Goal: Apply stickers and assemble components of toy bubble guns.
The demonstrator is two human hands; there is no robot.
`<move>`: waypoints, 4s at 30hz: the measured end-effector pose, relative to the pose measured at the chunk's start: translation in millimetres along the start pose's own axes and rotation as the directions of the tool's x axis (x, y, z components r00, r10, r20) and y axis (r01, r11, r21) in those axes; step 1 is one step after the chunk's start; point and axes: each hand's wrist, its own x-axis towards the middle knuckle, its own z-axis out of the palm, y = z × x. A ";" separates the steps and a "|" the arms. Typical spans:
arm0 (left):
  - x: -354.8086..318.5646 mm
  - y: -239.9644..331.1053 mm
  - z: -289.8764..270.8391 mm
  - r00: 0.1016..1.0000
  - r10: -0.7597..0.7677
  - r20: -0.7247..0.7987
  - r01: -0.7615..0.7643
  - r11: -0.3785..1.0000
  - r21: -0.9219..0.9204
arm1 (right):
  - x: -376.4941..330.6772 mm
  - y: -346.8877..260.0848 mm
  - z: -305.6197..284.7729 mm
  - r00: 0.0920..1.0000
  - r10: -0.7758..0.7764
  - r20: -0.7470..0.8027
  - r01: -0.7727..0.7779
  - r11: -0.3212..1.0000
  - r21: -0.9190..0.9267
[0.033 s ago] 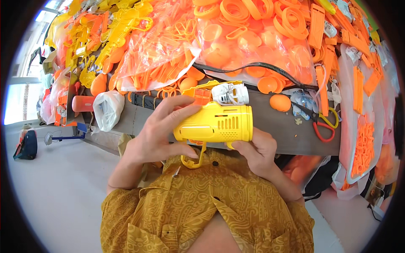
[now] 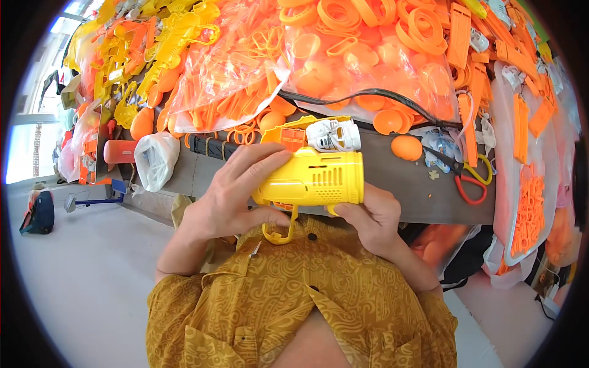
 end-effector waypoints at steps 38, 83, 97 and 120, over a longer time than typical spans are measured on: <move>16.6 -27.9 27.4 0.986 -0.084 -0.143 0.111 0.975 0.194 | 8.7 30.7 -14.5 0.917 0.009 -0.399 -0.134 0.948 -0.288; 21.9 0.6 12.3 0.993 -0.087 0.082 0.104 0.968 -0.226 | 5.7 -40.9 -27.3 0.992 -0.118 -0.035 0.090 0.888 -0.450; 36.5 8.4 1.7 0.965 0.263 -0.009 -0.260 0.959 0.113 | 24.6 -35.1 -9.4 0.897 -0.440 0.051 0.417 0.799 -0.432; 60.9 0.8 1.0 0.994 0.102 -0.040 -0.104 0.994 -0.042 | 62.8 -55.7 -6.1 0.895 -0.398 0.203 0.430 0.642 -0.635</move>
